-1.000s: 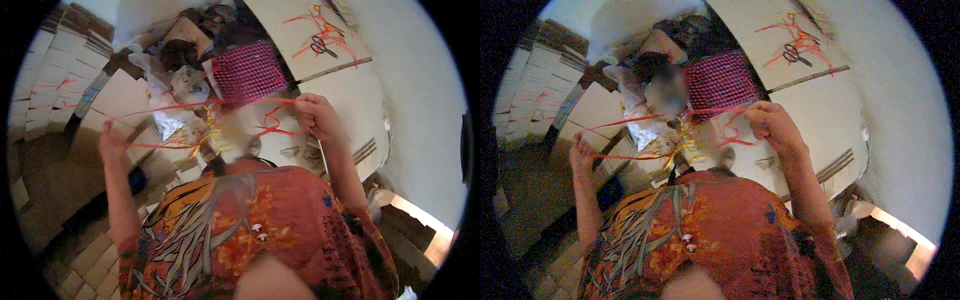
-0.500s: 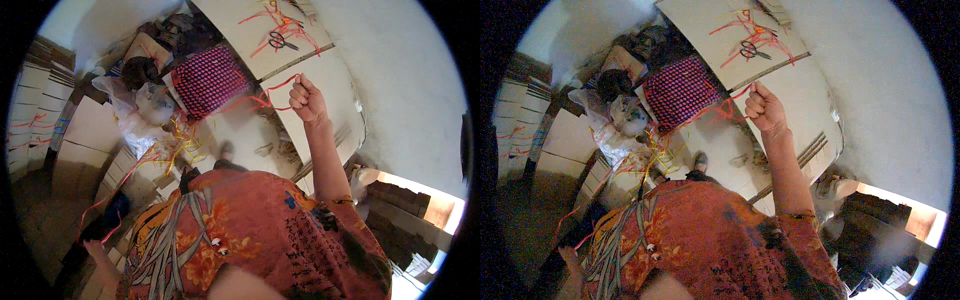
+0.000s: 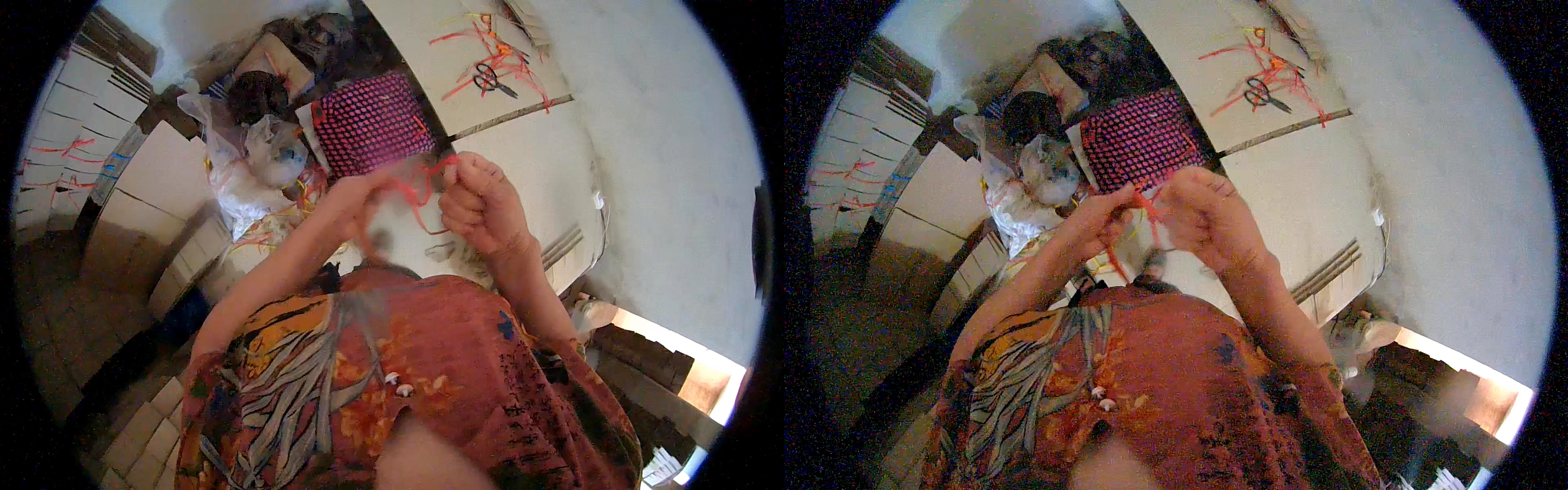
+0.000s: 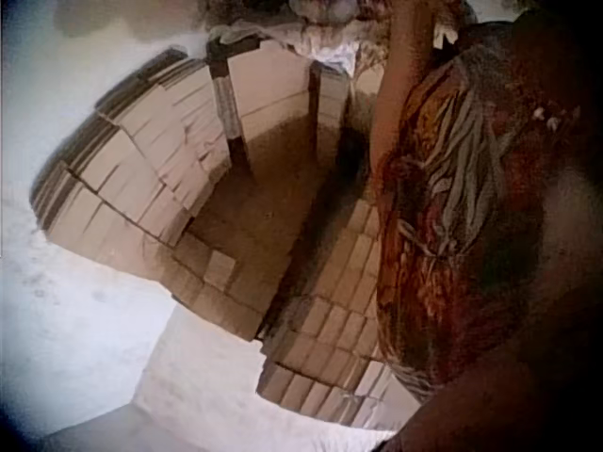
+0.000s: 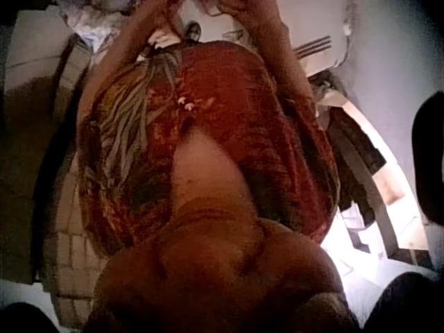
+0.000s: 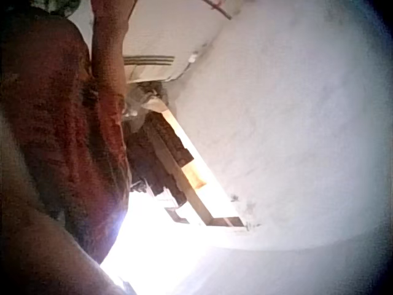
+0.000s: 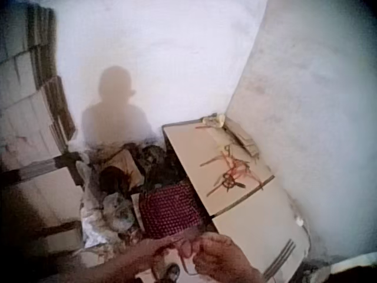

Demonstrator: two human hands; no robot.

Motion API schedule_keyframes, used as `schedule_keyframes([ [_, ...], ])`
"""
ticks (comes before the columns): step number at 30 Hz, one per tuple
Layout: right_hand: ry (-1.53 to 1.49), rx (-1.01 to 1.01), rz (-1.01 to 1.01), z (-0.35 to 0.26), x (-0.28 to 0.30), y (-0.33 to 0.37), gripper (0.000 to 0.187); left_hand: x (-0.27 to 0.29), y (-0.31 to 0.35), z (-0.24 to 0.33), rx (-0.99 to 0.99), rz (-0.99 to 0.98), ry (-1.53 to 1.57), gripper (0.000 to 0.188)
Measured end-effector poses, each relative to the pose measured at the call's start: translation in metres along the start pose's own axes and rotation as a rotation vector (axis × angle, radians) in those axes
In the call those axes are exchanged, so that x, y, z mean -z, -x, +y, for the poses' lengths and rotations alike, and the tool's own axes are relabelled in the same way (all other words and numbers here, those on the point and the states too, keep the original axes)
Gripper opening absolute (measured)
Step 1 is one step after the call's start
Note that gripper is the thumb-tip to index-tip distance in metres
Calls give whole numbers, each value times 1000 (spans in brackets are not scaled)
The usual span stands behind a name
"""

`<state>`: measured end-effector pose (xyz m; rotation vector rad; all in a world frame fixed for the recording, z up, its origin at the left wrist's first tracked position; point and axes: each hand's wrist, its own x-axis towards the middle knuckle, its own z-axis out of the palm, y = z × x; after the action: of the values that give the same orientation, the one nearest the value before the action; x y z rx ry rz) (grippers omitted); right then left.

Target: The person gathers stacks of flat cardboard pieces, aligns them, and ties them into bundles using red plastic straps. They repeatedly pick up stacks, arrange them on a table, and secure them with straps.

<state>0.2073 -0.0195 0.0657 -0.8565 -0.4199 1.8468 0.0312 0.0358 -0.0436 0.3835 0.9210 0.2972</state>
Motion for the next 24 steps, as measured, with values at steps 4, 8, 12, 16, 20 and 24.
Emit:
schedule_keyframes([
  [4, -16, 41, 31, 1, 9, 15, 15, 28, -29, -21, -171, -29, 159, 23],
  [8, -103, 55, 3, -5, 35, 32, 19, 16, -9, -15, -346, 17, 144, 23],
  [12, -82, 31, -9, -2, 32, 28, 22, -9, -10, -23, -682, -43, -456, 27],
  [16, -14, 81, 19, -15, 33, 30, 28, 9, -10, -24, -658, -99, -907, 27],
  [20, 29, 105, 53, -28, 38, 37, 41, 29, 18, -17, -435, -8, -787, 27],
  [24, -55, 98, -74, -25, 36, 33, 46, 28, 30, -12, -296, 17, -612, 22],
])
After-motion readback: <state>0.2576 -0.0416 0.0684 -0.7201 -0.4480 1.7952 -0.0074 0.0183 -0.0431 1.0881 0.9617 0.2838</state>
